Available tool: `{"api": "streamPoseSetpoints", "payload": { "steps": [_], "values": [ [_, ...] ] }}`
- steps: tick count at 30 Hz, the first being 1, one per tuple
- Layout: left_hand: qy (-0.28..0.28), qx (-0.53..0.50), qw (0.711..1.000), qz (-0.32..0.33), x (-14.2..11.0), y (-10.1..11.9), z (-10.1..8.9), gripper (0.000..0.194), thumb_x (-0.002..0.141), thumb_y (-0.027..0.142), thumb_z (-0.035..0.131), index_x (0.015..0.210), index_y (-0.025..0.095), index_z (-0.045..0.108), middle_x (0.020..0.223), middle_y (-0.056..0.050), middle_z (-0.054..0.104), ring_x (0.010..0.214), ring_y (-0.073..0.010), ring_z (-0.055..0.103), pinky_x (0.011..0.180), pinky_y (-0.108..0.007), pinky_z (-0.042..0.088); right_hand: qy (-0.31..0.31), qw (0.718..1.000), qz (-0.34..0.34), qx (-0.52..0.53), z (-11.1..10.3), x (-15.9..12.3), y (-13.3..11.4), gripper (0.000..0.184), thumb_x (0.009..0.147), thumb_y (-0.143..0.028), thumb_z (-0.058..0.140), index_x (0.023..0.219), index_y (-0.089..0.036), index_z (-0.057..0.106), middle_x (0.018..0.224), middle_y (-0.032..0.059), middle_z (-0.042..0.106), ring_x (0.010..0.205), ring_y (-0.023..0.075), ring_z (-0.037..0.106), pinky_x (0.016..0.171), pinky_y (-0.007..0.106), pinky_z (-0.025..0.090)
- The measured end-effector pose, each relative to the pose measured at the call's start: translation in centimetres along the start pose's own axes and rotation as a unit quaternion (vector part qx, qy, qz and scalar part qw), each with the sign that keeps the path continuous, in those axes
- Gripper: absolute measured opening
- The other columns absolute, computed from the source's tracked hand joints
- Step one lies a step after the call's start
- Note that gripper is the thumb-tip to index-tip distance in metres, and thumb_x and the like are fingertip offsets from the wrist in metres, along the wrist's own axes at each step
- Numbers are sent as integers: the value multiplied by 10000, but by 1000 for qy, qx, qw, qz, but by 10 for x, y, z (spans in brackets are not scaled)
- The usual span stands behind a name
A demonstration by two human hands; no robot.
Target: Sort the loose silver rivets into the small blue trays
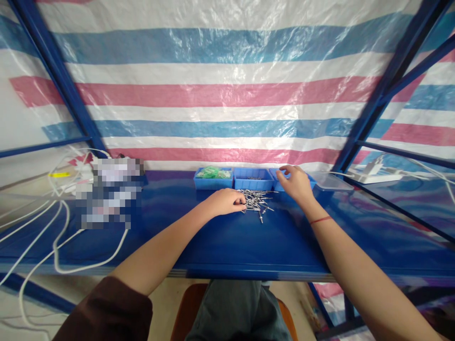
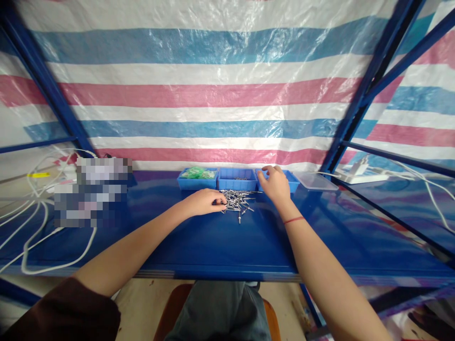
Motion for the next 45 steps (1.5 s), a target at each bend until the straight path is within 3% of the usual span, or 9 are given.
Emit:
{"api": "streamPoseSetpoints", "payload": {
  "steps": [9, 12, 15, 18, 21, 24, 27, 35, 45],
  "values": [
    [93, 17, 995, 11, 0, 14, -7, 153, 832, 230, 480, 807, 191, 626, 848, -23, 617, 782, -149, 580, 701, -235, 418, -178, 968, -103, 142, 21, -18, -49, 213, 726, -163, 532, 900, -168, 654, 942, 74, 618, 591, 111, 527, 656, 297, 459],
    [164, -64, 984, 10, 1, 14, -16, 150, 849, 249, 468, 859, 185, 604, 861, -26, 627, 784, -146, 580, 725, -249, 433, -290, 928, -84, 221, 29, -27, -56, 267, 686, -187, 603, 951, -171, 639, 1003, 70, 620, 582, 100, 538, 599, 275, 465],
    [212, -150, 966, -16, 1, 13, -21, 152, 850, 272, 473, 879, 177, 587, 862, -27, 643, 724, -130, 596, 683, -239, 450, -365, 880, -63, 296, 32, -34, -64, 240, 717, -327, 619, 888, -161, 646, 855, 39, 642, 576, 101, 528, 545, 252, 437],
    [233, -212, 948, -56, 1, 10, -21, 174, 844, 314, 484, 906, 173, 564, 864, -23, 643, 582, -94, 588, 587, -214, 449, -349, 870, -36, 347, 26, -33, -69, 301, 754, -442, 568, 784, -151, 639, 675, 6, 593, 526, 88, 482, 503, 239, 400],
    [248, -255, 931, -79, 0, 6, -18, 194, 848, 342, 471, 914, 172, 537, 852, -14, 627, 497, -65, 561, 518, -191, 430, -316, 873, -4, 373, 20, -30, -70, 339, 740, -476, 578, 822, -152, 636, 684, 11, 593, 518, 83, 477, 478, 230, 387],
    [260, -292, 917, -81, 0, 6, -16, 180, 844, 333, 476, 905, 169, 520, 832, -6, 610, 480, -50, 538, 497, -178, 416, -350, 858, -6, 375, 21, -34, -74, 352, 710, -464, 617, 888, -161, 649, 782, 30, 626, 558, 86, 509, 475, 218, 389],
    [258, -314, 910, -80, 1, 7, -17, 172, 838, 325, 484, 896, 167, 519, 817, -5, 602, 486, -50, 525, 489, -175, 403, -382, 848, -18, 367, 25, -38, -77, 336, 714, -473, 609, 822, -159, 657, 681, 8, 605, 540, 86, 497, 468, 214, 369],
    [260, -258, 924, -106, 0, 4, -15, 166, 829, 306, 473, 817, 167, 562, 695, 26, 560, 531, -73, 467, 532, -195, 367, -250, 884, 28, 393, 13, -26, -73, 338, 712, -489, 597, 773, -158, 626, 595, 2, 565, 482, 92, 466, 455, 234, 354],
    [211, -239, 945, -71, 6, 9, 1, 268, 850, 368, 458, 856, 164, 633, 764, 3, 622, 611, -102, 514, 592, -218, 397, -211, 903, -43, 371, 17, -25, -73, 304, 715, -454, 626, 765, -154, 647, 737, 50, 650, 641, 144, 556, 600, 278, 442]
  ]
}}
Point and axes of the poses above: each hand's wrist, its own x-axis towards the middle knuckle, its own z-axis out of the palm, y = z × x, the point moved 5 cm from there along x, towards the middle knuckle
